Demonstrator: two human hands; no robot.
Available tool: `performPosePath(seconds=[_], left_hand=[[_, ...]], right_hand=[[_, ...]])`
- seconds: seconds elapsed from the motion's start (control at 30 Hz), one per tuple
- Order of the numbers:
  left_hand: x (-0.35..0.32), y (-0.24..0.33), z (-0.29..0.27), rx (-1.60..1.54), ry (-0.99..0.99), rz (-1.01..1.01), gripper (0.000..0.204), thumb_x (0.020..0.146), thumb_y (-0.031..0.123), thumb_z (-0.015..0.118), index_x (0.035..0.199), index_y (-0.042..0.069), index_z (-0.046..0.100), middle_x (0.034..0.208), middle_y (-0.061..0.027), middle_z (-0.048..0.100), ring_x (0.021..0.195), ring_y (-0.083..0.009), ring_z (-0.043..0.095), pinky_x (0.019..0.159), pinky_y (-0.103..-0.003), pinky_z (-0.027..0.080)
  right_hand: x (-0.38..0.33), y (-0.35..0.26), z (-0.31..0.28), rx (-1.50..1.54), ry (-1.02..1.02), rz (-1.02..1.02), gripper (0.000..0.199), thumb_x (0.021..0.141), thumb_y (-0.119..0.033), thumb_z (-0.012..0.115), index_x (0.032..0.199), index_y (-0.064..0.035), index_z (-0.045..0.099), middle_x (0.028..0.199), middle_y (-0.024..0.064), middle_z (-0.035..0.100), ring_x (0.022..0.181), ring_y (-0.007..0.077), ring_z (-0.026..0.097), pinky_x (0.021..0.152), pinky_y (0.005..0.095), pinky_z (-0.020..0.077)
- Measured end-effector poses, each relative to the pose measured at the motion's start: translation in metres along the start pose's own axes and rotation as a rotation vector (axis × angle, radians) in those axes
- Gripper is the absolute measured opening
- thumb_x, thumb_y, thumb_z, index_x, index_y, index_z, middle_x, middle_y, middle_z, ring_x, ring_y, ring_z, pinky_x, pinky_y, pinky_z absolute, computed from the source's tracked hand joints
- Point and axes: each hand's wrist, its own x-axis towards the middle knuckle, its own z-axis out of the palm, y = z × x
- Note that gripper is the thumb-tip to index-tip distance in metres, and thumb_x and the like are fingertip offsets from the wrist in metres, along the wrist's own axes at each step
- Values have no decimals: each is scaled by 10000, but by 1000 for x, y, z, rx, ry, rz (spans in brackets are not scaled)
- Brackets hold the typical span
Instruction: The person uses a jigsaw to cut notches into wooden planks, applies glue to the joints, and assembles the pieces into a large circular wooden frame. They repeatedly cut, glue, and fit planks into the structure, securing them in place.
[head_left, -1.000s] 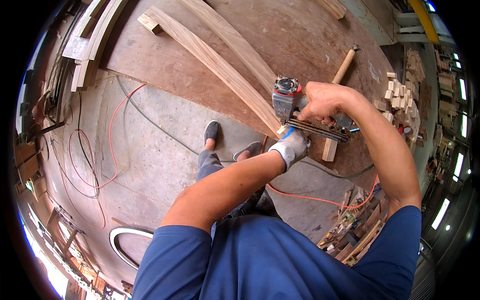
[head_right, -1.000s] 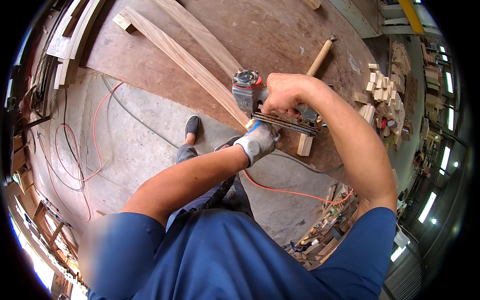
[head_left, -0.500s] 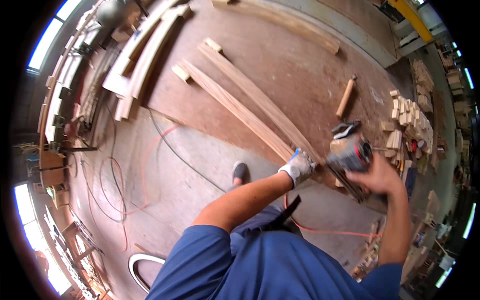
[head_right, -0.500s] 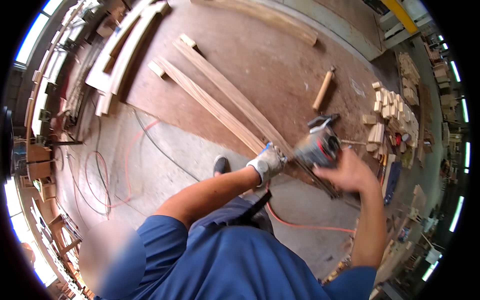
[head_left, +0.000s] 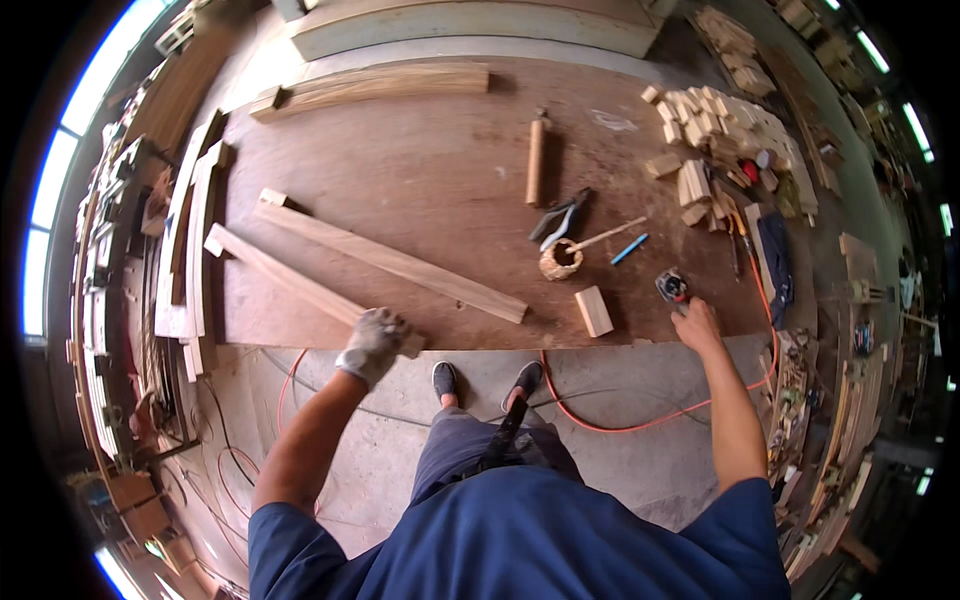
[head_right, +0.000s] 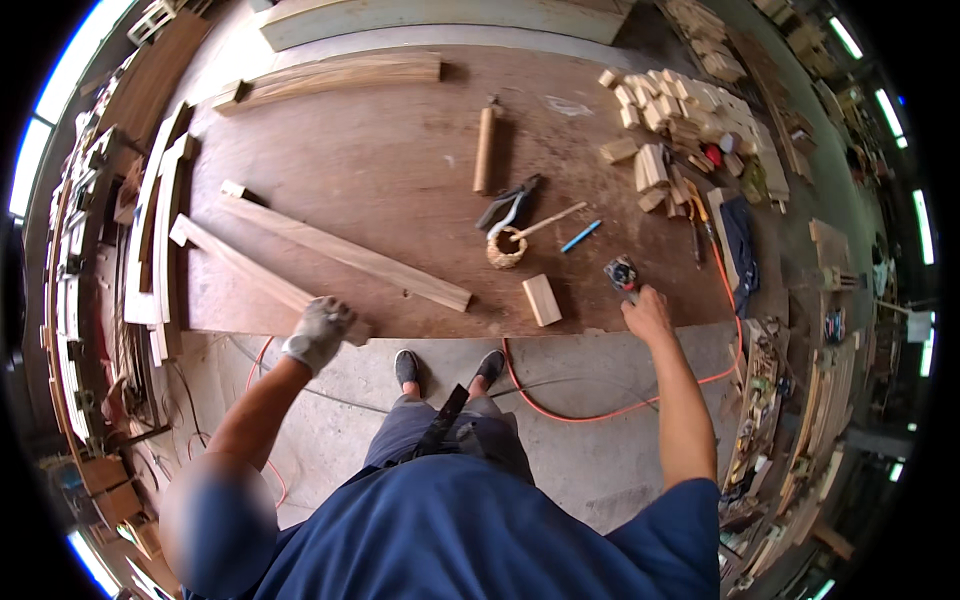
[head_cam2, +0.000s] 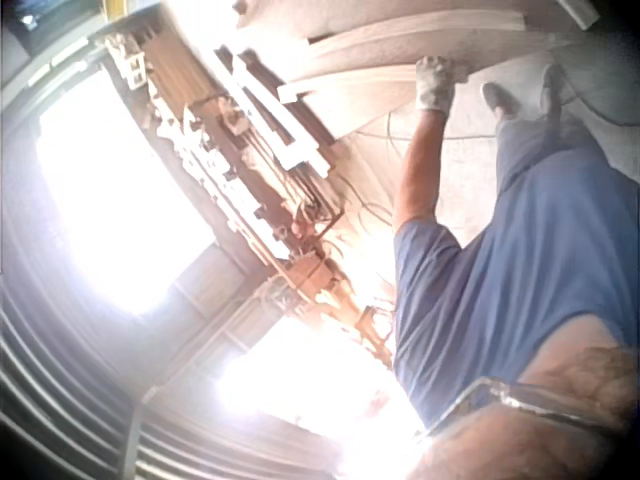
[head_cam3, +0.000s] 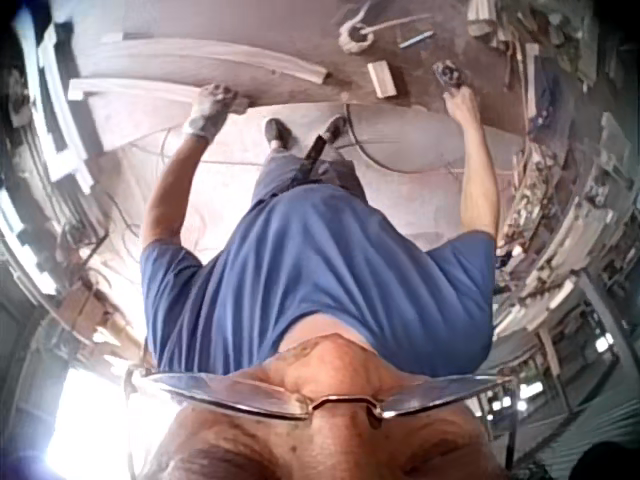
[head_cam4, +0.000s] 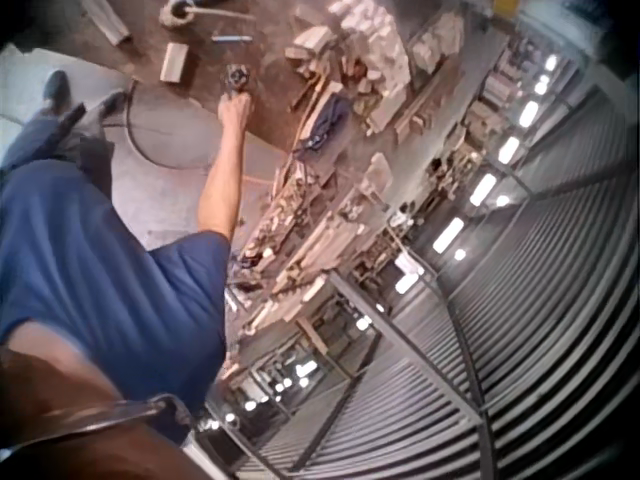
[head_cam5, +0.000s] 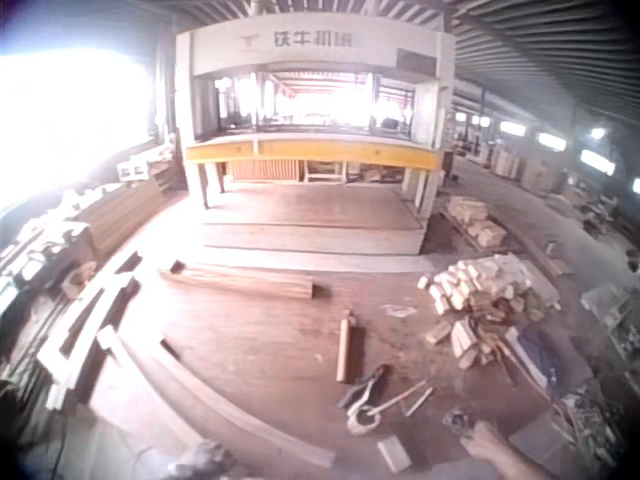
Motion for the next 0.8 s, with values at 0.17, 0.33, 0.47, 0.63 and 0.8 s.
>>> performPosePath(seconds=[0.17,0.33,0.47,0.63,0.8], left_hand=[[11,7,-36,455,-180,78,244,941,173,595,1163,148,694,1172,-94,688,1182,-309,617,1039,-446,482],[24,62,-72,402,-295,0,319,952,233,618,1245,132,691,1379,-139,635,1337,-341,542,1161,-496,381],[48,111,-71,-2,-261,55,547,817,108,617,1362,81,656,1493,-221,562,1438,-404,471,1247,-528,313],[97,195,-60,-226,-172,165,590,884,222,719,1441,69,597,1509,-202,554,1425,-395,487,1214,-494,395],[124,229,-45,-304,-99,328,602,893,226,745,1455,81,585,1407,-198,613,1319,-398,563,1119,-492,465]], right_hand=[[31,43,52,69,211,-50,530,892,-186,782,1326,21,560,1317,333,630,1253,503,595,1048,557,490],[23,7,42,-53,252,-61,442,943,-208,734,1305,-5,583,1314,274,623,1200,450,628,975,543,532],[-12,-69,53,356,58,-154,500,862,-294,809,1232,-9,631,1151,243,674,1091,427,666,889,528,557],[-53,-102,125,274,179,-242,484,782,-315,823,1152,-38,681,1055,213,668,1036,428,677,866,516,570],[-106,-133,71,489,-28,-620,469,774,-215,815,1195,-42,700,1136,167,664,1035,409,689,882,485,581]])
